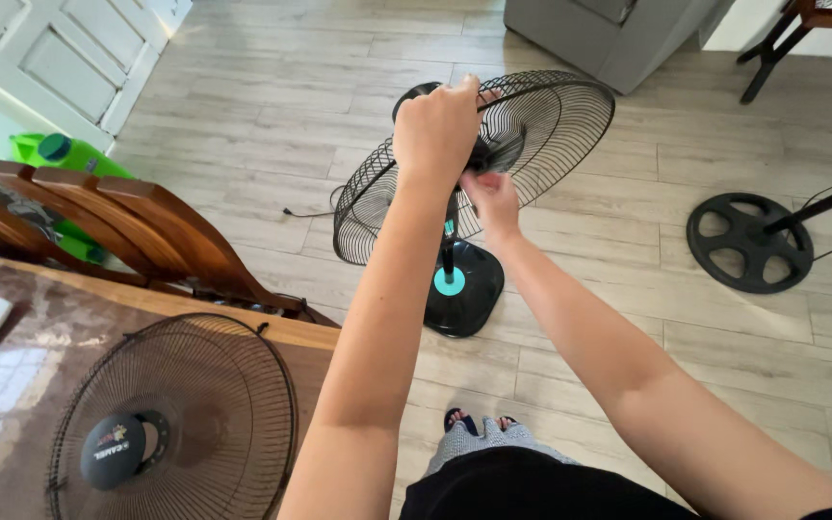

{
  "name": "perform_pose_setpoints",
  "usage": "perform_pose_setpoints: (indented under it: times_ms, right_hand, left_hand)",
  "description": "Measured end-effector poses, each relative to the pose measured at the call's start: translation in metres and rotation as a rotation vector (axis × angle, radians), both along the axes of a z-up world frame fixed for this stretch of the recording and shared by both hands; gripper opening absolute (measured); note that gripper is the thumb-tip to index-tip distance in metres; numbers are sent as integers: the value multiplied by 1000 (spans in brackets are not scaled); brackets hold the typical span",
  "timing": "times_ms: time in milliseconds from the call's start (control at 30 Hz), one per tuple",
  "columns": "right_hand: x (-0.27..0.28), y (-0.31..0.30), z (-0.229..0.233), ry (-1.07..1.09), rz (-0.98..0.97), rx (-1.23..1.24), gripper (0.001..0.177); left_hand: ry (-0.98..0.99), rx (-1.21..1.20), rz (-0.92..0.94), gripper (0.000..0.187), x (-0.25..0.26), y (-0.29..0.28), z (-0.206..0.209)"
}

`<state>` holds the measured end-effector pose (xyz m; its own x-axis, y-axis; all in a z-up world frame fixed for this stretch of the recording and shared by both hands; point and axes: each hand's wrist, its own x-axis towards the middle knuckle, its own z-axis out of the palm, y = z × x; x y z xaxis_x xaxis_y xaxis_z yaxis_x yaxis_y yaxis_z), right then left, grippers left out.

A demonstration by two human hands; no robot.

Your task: The person disassembles a standing electric fan by removing the front grille, fan blades, and rear grille, then reassembles them in reverse order. The components are handled by hand and placed on a nearby table during disassembly.

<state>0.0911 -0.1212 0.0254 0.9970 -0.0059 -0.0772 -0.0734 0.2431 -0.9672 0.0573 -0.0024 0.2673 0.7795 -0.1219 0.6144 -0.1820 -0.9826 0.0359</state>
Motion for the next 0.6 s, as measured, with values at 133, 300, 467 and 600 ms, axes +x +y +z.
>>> perform_pose_setpoints:
  times_ms: [133, 300, 467, 600]
  right_hand:
    - [17, -4, 2, 751, 198, 670, 59]
    - [12, 7, 12, 375, 111, 257, 46]
    - [-32, 17, 28, -330, -257, -780, 63]
    - [-22, 9, 22, 219, -10, -66, 60]
  left_hand:
    - [-23, -25, -9, 21, -4, -1, -1]
    - [-15, -37, 6, 16, -4, 0, -2]
    - [10, -17, 10, 22, -6, 1, 0]
    - [-13, -36, 0, 28, -8, 2, 0]
